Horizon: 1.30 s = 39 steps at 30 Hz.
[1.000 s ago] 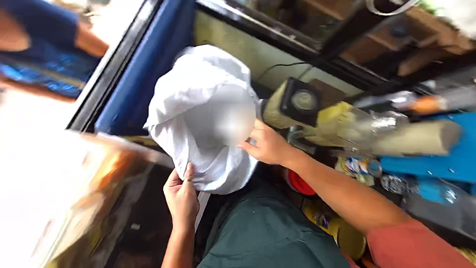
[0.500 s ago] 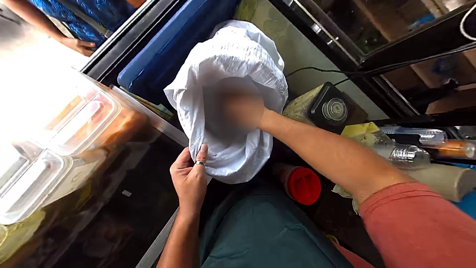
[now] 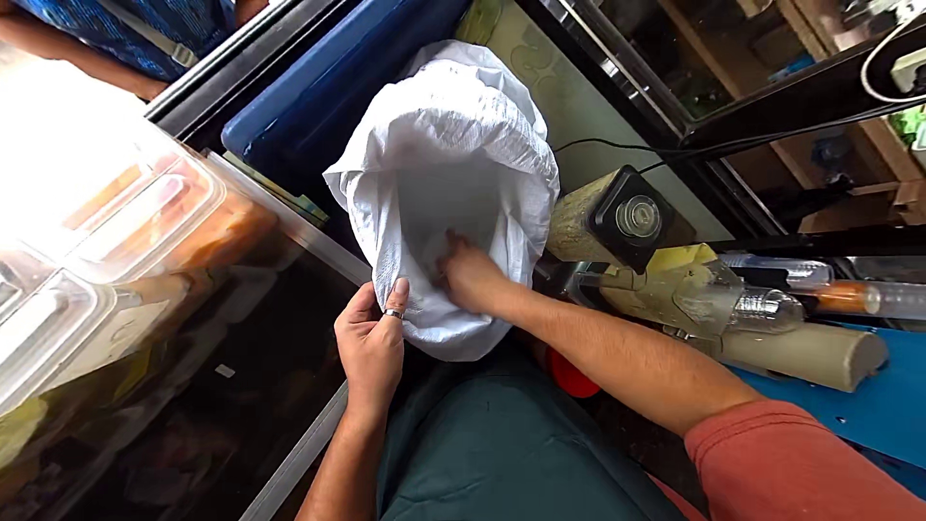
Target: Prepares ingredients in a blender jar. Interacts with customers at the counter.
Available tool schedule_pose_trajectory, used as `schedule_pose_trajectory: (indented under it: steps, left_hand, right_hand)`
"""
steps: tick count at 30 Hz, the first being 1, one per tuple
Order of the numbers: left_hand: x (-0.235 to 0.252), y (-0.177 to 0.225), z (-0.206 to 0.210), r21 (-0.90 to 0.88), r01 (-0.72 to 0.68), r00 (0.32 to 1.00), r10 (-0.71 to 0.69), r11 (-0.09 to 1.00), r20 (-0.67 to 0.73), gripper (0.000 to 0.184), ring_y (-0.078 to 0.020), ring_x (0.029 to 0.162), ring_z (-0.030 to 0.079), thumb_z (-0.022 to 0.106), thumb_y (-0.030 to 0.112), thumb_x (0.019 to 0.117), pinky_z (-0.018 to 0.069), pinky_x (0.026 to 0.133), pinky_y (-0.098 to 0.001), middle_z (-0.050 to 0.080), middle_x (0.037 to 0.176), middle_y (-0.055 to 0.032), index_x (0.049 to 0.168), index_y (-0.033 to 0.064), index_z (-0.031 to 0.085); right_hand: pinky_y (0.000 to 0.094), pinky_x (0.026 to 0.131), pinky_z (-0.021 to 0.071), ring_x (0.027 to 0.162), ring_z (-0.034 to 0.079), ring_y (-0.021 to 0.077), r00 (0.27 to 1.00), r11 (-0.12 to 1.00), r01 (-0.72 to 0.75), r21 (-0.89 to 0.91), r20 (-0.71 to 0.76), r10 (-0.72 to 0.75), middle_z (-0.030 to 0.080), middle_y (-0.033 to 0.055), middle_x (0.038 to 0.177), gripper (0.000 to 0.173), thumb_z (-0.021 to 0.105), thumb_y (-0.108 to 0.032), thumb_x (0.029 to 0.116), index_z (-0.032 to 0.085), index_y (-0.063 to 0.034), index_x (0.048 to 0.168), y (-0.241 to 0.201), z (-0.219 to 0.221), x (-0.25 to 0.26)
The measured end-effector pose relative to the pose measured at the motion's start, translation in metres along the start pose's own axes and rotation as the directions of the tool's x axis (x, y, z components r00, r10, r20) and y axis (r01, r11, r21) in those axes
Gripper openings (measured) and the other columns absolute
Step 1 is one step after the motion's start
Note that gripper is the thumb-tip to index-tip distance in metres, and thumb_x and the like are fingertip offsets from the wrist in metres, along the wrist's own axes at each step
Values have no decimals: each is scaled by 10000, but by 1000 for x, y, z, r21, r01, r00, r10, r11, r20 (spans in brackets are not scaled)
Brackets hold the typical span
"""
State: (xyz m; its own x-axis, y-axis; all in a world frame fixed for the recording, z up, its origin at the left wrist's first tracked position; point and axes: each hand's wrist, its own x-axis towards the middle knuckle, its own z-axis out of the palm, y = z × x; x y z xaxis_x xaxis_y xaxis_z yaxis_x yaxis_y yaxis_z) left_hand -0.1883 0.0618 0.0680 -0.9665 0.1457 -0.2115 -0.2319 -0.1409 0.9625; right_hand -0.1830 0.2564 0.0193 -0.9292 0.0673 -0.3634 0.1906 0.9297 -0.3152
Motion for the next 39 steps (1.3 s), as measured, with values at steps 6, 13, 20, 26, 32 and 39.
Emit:
schedule_pose_trajectory:
  steps: [6, 13, 20, 26, 32, 39]
  left_hand:
    - [-4, 0, -11, -13, 23, 1000, -23, 1000, -5, 95, -159, 780, 717, 621, 44, 989, 624, 741, -323, 727, 869, -83, 1038, 3, 692]
    - [-5, 2, -10, 14, 20, 1000, -20, 1000, -4, 95, -159, 779, 713, 638, 42, 979, 622, 737, -328, 724, 869, -83, 1047, 7, 695]
    - [-4, 5, -8, -7, 41, 999, -41, 999, -4, 90, -174, 777, 717, 632, 32, 982, 626, 738, -333, 721, 865, -103, 1039, -18, 680]
    - [4, -1, 9, -87, 97, 988, -86, 991, 128, 146, -210, 928, 703, 600, 12, 995, 618, 843, -366, 691, 1029, -135, 1127, -44, 621]
    - [30, -30, 34, 60, 227, 906, -233, 972, 354, 171, -173, 943, 692, 537, 45, 1033, 591, 856, -353, 705, 1023, -116, 1173, -34, 598]
    - [30, -24, 47, 122, 189, 912, -220, 974, 346, 234, -167, 977, 699, 520, 36, 1042, 601, 871, -349, 697, 1085, -121, 1264, -35, 544]
  right_hand:
    - [624, 938, 537, 1205, 609, 426, 991, 981, -86, 176, 117, 66, 567, 275, 1374, 337, 643, -377, 973, 737, -64, 1057, 5, -15, 13]
    - [615, 1009, 500, 1298, 562, 396, 931, 961, 133, 244, 301, -205, 550, 231, 1430, 348, 616, -403, 1004, 717, -79, 1076, 18, -2, 57]
    - [370, 775, 519, 786, 598, 136, 924, 684, -62, 727, 301, -236, 606, 70, 825, 312, 538, -282, 1064, 619, -18, 918, 48, -67, 36]
    - [380, 792, 567, 835, 642, 153, 995, 421, -65, 905, 92, -43, 650, 77, 902, 275, 520, -275, 1070, 618, -52, 943, 55, -65, -20]
    - [321, 706, 500, 722, 564, 118, 1000, 495, 18, 869, -18, -5, 589, 52, 791, 249, 604, -246, 1043, 630, -31, 919, 47, -48, -38]
    - [381, 939, 536, 1077, 641, 179, 985, 479, -7, 878, -75, 153, 667, 136, 1174, 261, 618, -239, 1031, 660, -1, 932, 53, -38, -66]
